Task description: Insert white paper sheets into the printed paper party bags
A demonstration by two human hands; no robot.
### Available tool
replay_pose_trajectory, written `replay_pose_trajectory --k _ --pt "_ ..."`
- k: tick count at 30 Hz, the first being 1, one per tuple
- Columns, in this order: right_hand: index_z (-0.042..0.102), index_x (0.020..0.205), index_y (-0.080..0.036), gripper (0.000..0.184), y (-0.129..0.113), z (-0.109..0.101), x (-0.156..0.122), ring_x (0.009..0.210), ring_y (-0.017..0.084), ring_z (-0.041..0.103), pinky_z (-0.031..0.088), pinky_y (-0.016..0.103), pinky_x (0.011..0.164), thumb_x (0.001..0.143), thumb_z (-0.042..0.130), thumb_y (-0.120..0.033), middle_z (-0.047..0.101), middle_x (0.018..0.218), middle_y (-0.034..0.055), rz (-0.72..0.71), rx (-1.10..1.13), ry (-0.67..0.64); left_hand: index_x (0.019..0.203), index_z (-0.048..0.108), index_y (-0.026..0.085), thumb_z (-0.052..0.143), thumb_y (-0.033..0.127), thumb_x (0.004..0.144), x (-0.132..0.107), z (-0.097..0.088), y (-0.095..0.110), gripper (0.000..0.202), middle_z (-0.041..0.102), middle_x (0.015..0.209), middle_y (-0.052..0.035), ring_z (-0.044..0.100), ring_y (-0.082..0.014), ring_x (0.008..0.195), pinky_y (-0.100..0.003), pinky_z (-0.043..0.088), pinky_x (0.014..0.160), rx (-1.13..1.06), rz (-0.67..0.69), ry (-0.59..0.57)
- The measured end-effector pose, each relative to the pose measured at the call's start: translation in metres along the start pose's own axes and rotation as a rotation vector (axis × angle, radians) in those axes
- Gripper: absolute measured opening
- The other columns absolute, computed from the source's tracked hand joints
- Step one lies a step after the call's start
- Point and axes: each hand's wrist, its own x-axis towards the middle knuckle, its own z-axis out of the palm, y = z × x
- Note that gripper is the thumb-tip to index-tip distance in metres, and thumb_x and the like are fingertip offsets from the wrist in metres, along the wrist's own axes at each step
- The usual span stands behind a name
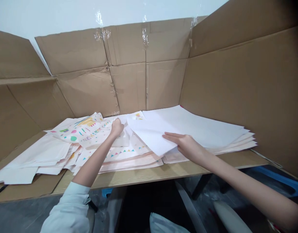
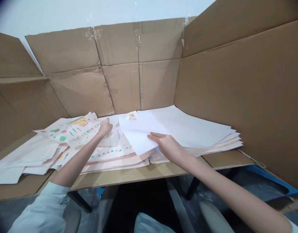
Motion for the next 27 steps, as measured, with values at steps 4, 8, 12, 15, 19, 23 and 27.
replay_pose_trajectory --k 4,8,12,15,19,23,27 --pt "0.053 0.117 -0.020 0.062 -0.004 -0.011 -0.019 0.106 0.014 0.051 0.043 0.027 0.090 0.064 0.028 0.003 0.047 0.122 0.0047 -0.001 0.023 0.037 0.109 0.049 0.003 0.038 0.005 0.069 0.008 -0.002 0.000 0.042 0.054 0.108 -0.0191 0.051 -0.0255 0.102 -0.027 0.041 0.079 -0.017 -0.005 0.015" --pt "0.050 0.120 -0.014 0.057 -0.016 0.001 -0.005 0.111 0.017 0.047 0.039 0.029 0.093 0.069 0.030 0.002 0.044 0.125 0.0098 0.046 0.008 -0.053 0.123 0.041 0.006 0.040 0.006 0.070 0.006 0.003 0.005 0.053 0.048 0.119 -0.0172 0.047 -0.0228 0.110 -0.025 0.039 0.085 -0.002 0.103 -0.099" --pt "0.048 0.116 -0.010 0.049 -0.038 0.032 0.035 0.111 0.022 0.045 0.039 0.033 0.091 0.072 0.032 0.001 0.045 0.122 0.0146 0.063 -0.051 -0.173 0.132 0.029 0.009 0.044 0.007 0.068 -0.006 0.006 0.012 0.065 0.041 0.127 -0.0135 0.043 -0.0191 0.114 -0.022 0.037 0.088 0.027 0.189 -0.311" --pt "0.047 0.114 -0.010 0.045 -0.052 0.053 0.060 0.102 0.023 0.049 0.043 0.035 0.081 0.073 0.032 0.000 0.049 0.113 0.0154 0.110 -0.066 -0.240 0.131 0.032 0.011 0.047 0.007 0.065 -0.019 0.005 0.011 0.068 0.033 0.134 -0.0117 0.033 -0.0186 0.122 -0.021 0.032 0.093 0.086 0.247 -0.342" --pt "0.046 0.112 -0.011 0.041 -0.062 0.064 0.072 0.101 0.026 0.048 0.042 0.043 0.075 0.075 0.030 0.000 0.048 0.109 0.0168 0.182 -0.078 -0.351 0.127 0.039 0.011 0.046 0.010 0.066 -0.041 0.001 0.006 0.061 0.042 0.126 -0.0139 0.045 -0.0209 0.111 -0.024 0.037 0.088 0.128 0.241 -0.239" --pt "0.045 0.111 -0.011 0.038 -0.067 0.065 0.076 0.098 0.028 0.049 0.040 0.050 0.075 0.077 0.031 -0.002 0.049 0.106 0.0177 0.229 -0.072 -0.374 0.102 0.058 0.009 0.040 0.016 0.071 -0.062 -0.003 0.006 0.036 0.060 0.095 -0.0141 0.056 -0.0228 0.092 -0.028 0.041 0.077 0.222 0.212 -0.119" --pt "0.048 0.108 -0.011 0.035 -0.073 0.066 0.086 0.095 0.028 0.051 0.040 0.051 0.073 0.079 0.031 -0.004 0.054 0.100 0.0161 0.273 -0.041 -0.376 0.087 0.062 0.009 0.035 0.016 0.075 -0.075 -0.006 0.013 0.031 0.060 0.084 -0.0157 0.057 -0.0226 0.082 -0.028 0.042 0.070 0.304 0.200 -0.043"
